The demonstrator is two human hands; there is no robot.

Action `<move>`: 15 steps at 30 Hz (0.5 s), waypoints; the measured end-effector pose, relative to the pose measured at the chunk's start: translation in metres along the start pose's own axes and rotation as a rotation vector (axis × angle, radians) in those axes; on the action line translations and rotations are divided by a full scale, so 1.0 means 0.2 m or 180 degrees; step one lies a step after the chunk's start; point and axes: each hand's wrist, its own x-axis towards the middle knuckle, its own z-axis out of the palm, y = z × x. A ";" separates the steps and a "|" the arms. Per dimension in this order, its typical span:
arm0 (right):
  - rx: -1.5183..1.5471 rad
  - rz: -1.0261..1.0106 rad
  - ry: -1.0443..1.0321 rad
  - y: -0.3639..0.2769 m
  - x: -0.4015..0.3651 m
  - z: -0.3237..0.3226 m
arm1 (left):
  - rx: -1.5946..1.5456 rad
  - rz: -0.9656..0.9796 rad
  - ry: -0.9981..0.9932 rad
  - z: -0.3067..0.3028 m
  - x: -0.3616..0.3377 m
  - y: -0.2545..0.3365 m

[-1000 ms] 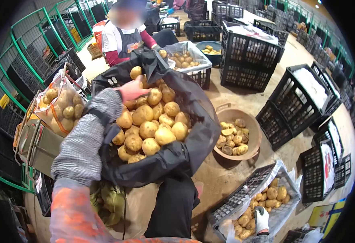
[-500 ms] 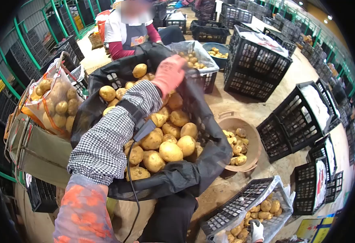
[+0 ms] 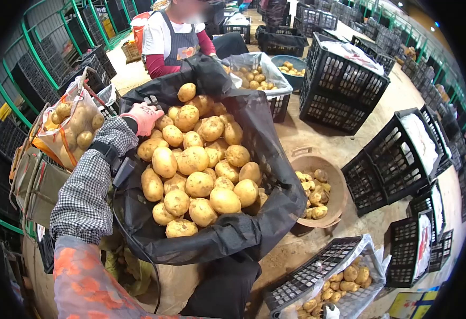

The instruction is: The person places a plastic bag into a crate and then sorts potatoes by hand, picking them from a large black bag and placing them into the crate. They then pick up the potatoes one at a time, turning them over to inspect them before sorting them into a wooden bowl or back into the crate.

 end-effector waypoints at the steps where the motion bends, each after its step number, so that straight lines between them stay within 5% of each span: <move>1: -0.0903 -0.1088 0.0090 0.28 0.05 0.08 | -0.0152 -0.0024 0.0035 0.00 -0.02 0.00; 2: -0.1087 -0.1240 0.0190 0.44 0.09 0.14 | -0.0313 -0.0050 0.0065 0.01 -0.04 -0.01; 4: 0.0177 0.0084 -0.0004 0.14 -0.12 0.07 | -0.0731 0.0168 -0.0142 -0.03 -0.01 -0.07; 6: 0.0272 0.0192 -0.0080 -0.03 -0.26 0.03 | -0.1770 -0.0177 0.1031 -0.01 0.02 -0.09; 8: 0.0490 0.0422 -0.0282 -0.03 -0.32 0.04 | -0.1103 -0.0199 0.2429 -0.04 0.05 -0.05; 12: 0.1401 0.1094 -0.0333 0.21 -0.12 0.14 | -0.1910 0.0195 0.1251 -0.29 0.05 0.10; 15: 0.1105 0.0575 -0.0158 0.31 0.00 0.17 | -0.1536 0.0514 0.1747 -0.24 0.17 0.25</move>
